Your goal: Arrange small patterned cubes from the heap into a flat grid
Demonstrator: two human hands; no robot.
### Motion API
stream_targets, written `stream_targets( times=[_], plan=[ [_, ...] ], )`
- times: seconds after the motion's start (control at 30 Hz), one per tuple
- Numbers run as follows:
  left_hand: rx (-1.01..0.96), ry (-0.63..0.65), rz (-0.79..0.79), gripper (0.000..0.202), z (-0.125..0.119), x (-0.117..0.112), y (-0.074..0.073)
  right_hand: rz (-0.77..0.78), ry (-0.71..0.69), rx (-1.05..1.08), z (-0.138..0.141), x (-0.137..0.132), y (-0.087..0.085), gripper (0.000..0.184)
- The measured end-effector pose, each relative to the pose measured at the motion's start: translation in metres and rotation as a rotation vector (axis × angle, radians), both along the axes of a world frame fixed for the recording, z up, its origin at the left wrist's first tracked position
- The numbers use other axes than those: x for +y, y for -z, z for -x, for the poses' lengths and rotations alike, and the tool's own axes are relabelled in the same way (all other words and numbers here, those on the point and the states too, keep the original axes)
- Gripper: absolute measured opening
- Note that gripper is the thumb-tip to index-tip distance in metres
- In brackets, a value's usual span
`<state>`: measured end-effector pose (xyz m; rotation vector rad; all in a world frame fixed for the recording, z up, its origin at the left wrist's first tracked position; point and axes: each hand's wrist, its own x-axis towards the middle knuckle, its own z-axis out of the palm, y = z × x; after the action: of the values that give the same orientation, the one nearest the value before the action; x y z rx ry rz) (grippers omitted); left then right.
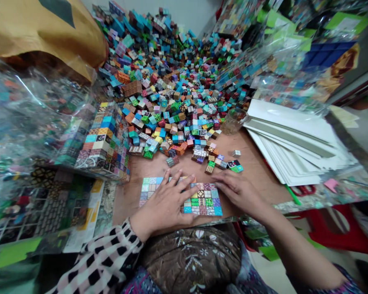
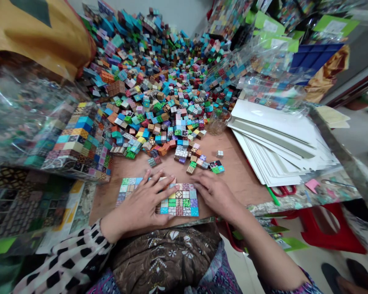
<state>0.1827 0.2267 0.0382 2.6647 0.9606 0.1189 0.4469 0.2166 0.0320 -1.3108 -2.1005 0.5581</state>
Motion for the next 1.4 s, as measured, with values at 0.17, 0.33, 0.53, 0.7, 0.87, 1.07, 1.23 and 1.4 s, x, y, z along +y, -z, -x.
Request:
stream_targets(
  times=[0.17, 0.33, 0.53, 0.7, 0.87, 1.07, 1.23, 1.4],
  plan=[
    [0.015, -0.001, 0.014, 0.071, 0.000, 0.000, 0.001, -0.012, 0.176, -0.056, -0.022, 0.001, 0.003, 0.024],
    [0.005, 0.014, 0.004, 0.072, 0.001, 0.001, 0.001, -0.083, 0.118, -0.218, -0.012, 0.012, 0.010, 0.030],
    [0.013, 0.016, -0.016, 0.073, 0.001, 0.000, 0.000, -0.172, 0.108, -0.484, 0.005, 0.035, 0.018, 0.040],
    [-0.001, -0.002, -0.009, 0.070, 0.001, -0.001, -0.002, -0.172, 0.056, -0.511, 0.005, 0.038, 0.019, 0.034],
    [0.012, 0.017, 0.000, 0.071, 0.000, 0.000, -0.003, -0.109, 0.024, -0.451, 0.006, 0.033, 0.009, 0.026],
    [0.007, 0.006, 0.010, 0.073, 0.001, -0.001, -0.002, -0.016, -0.095, -0.362, 0.014, 0.034, -0.001, 0.014],
    [0.005, 0.008, 0.011, 0.071, 0.001, -0.001, -0.002, 0.060, -0.193, -0.253, 0.017, 0.035, -0.004, 0.019],
    [0.007, 0.013, 0.009, 0.071, 0.000, -0.002, -0.003, 0.038, -0.126, -0.183, 0.023, 0.030, 0.002, 0.021]
  ],
)
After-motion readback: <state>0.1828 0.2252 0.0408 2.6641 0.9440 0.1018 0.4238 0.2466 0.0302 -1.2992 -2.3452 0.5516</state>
